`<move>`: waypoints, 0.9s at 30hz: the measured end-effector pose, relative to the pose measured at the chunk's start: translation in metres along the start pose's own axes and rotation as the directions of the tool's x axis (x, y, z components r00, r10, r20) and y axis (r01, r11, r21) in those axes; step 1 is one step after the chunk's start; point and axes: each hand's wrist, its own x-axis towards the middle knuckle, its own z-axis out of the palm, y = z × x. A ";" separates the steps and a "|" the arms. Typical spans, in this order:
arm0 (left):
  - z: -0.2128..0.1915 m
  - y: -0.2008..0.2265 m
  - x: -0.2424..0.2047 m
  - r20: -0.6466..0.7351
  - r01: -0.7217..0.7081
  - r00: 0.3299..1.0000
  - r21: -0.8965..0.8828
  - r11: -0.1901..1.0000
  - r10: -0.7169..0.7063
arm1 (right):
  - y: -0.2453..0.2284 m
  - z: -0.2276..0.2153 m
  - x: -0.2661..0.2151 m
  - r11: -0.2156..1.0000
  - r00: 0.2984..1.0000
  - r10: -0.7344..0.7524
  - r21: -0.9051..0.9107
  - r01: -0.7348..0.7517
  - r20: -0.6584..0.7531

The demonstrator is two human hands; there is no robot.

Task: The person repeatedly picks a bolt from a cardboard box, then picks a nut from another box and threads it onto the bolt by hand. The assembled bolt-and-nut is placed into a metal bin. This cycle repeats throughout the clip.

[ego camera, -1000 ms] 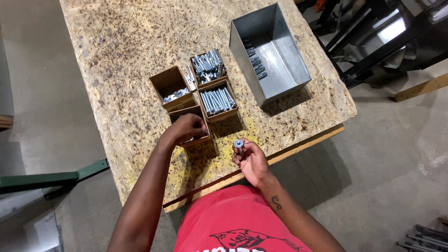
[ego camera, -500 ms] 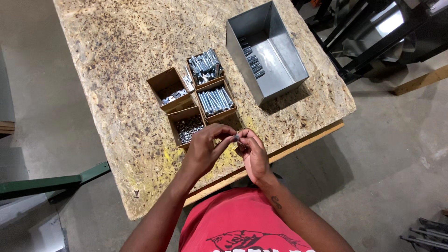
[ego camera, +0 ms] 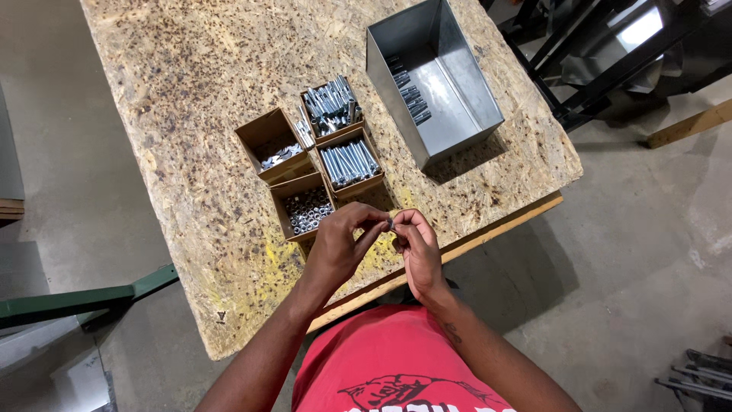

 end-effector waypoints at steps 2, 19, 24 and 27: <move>0.007 -0.009 0.001 -0.017 0.024 1.000 -0.004 1.000 -0.024 | 0.000 -0.003 0.000 1.000 1.000 -0.008 -0.019 0.008 -0.004; 0.074 -0.007 0.042 -0.236 0.091 0.967 -0.014 0.996 -0.092 | -0.046 -0.049 0.043 0.995 0.994 0.093 -0.028 -0.091 0.059; 0.092 0.002 0.065 -0.266 0.108 0.958 -0.017 0.994 -0.109 | -0.063 -0.073 0.071 0.992 0.994 0.053 -0.119 -0.042 0.096; 0.097 0.013 0.083 -0.217 0.067 0.973 -0.048 0.997 -0.076 | -0.068 -0.087 0.089 0.991 0.988 0.087 -0.114 -0.072 0.129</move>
